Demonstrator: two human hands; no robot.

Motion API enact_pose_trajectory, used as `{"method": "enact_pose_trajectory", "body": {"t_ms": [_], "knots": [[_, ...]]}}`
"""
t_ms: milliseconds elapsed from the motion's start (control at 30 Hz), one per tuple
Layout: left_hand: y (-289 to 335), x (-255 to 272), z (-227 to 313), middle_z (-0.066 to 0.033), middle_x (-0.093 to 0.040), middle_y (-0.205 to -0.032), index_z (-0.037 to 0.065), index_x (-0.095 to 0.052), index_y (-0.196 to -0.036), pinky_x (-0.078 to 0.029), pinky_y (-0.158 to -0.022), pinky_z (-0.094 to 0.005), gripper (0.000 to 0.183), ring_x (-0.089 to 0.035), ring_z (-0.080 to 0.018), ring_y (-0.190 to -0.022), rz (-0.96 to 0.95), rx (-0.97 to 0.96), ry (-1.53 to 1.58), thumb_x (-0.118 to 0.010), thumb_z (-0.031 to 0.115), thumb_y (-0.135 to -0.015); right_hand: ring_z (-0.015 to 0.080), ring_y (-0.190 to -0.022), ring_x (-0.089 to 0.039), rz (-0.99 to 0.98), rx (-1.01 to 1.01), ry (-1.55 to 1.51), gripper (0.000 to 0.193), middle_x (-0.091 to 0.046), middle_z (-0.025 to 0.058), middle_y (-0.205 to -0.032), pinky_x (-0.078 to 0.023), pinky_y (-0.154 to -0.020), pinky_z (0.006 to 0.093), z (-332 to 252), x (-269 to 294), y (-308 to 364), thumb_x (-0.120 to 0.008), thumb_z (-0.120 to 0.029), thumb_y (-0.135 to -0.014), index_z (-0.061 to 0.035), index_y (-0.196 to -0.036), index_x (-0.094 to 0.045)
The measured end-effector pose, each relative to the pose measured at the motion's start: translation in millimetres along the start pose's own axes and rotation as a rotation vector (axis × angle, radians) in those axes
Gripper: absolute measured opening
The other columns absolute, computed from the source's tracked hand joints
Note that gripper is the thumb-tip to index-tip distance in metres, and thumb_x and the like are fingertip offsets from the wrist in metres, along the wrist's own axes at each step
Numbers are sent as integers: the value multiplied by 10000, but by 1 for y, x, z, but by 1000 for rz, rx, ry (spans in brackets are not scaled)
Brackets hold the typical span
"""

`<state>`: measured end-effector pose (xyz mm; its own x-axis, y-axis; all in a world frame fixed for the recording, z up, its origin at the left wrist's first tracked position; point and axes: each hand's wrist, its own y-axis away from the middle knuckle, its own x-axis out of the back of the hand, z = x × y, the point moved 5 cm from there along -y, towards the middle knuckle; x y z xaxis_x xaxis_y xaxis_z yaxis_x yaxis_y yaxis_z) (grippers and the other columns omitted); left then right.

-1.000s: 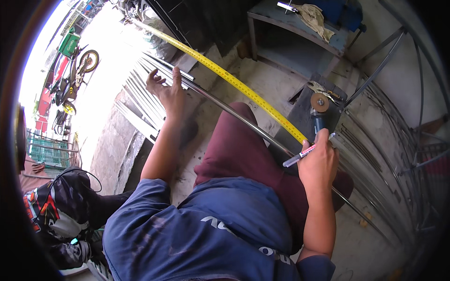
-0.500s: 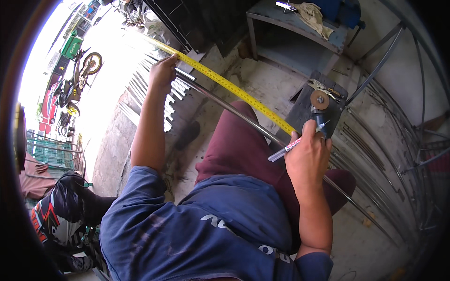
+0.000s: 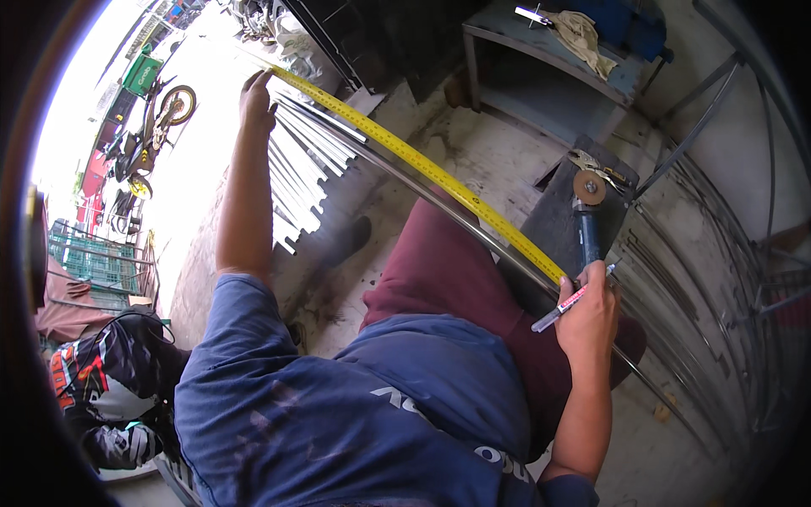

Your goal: Measuring and cutting a metal rod using a tape measure and an angle grinder.

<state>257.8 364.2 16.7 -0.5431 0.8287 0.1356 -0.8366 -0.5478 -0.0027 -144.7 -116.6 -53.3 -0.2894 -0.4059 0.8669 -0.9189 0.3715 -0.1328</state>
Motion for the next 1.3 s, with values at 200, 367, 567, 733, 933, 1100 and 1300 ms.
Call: {"method": "enact_pose_trajectory", "body": {"t_ms": [200,367,567,733,933,1100,1300], "knots": [[-61,8,-69,-287,-405,-1495,-64,-284,-1505,-554,-1040,-481,862,-499,-402,-1338,18,208,212,-836,234,-916,440,-900,-669,2,35,94,246,-694,224,-946,-456,-915,526,-21,-7,-3,-699,-121,-969,-14,-1073,-504],[-66,-21,-94,-263,-614,-1264,-106,-561,-1253,-522,-1078,-539,319,-641,-411,-1155,-339,302,662,-636,140,-1063,435,-909,-660,13,40,158,244,-671,203,-910,-453,-909,544,-25,-9,-5,-693,-151,-974,-29,-1033,-490],[-91,-14,-110,-221,-657,-1154,-90,-580,-1237,-536,-1073,-522,325,-672,-355,-1080,-471,368,876,-612,195,-1084,416,-907,-655,53,81,202,242,-654,191,-917,-452,-898,552,-36,-11,-5,-702,-156,-968,-42,-1031,-497],[-86,-28,-102,-189,-671,-1153,-52,-611,-1220,-547,-1063,-478,303,-680,-309,-1046,-430,394,944,-602,221,-1089,401,-880,-651,107,102,240,242,-641,184,-899,-453,-865,539,-41,-13,-6,-700,-168,-972,-47,-1025,-498],[-121,-14,-108,-160,-662,-1119,-58,-616,-1237,-527,-1073,-455,354,-652,-283,-1045,-383,356,939,-652,246,-1060,377,-844,-644,172,162,283,234,-621,169,-867,-449,-815,525,-59,-8,-13,-697,-170,-974,-58,-1013,-495],[-122,-23,-112,-162,-655,-1131,-61,-607,-1249,-527,-1059,-456,369,-645,-274,-1040,-352,398,991,-647,256,-1063,362,-828,-641,228,178,322,243,-613,157,-849,-446,-803,512,-64,-4,-15,-710,-166,-964,-65,-1001,-492],[-133,-15,-115,-160,-643,-1174,-45,-590,-1282,-508,-1060,-443,393,-624,-267,-1068,-382,335,930,-653,270,-1056,343,-826,-642,230,172,342,250,-610,145,-836,-443,-810,489,-60,-3,-17,-720,-164,-955,-70,-994,-492]]}}
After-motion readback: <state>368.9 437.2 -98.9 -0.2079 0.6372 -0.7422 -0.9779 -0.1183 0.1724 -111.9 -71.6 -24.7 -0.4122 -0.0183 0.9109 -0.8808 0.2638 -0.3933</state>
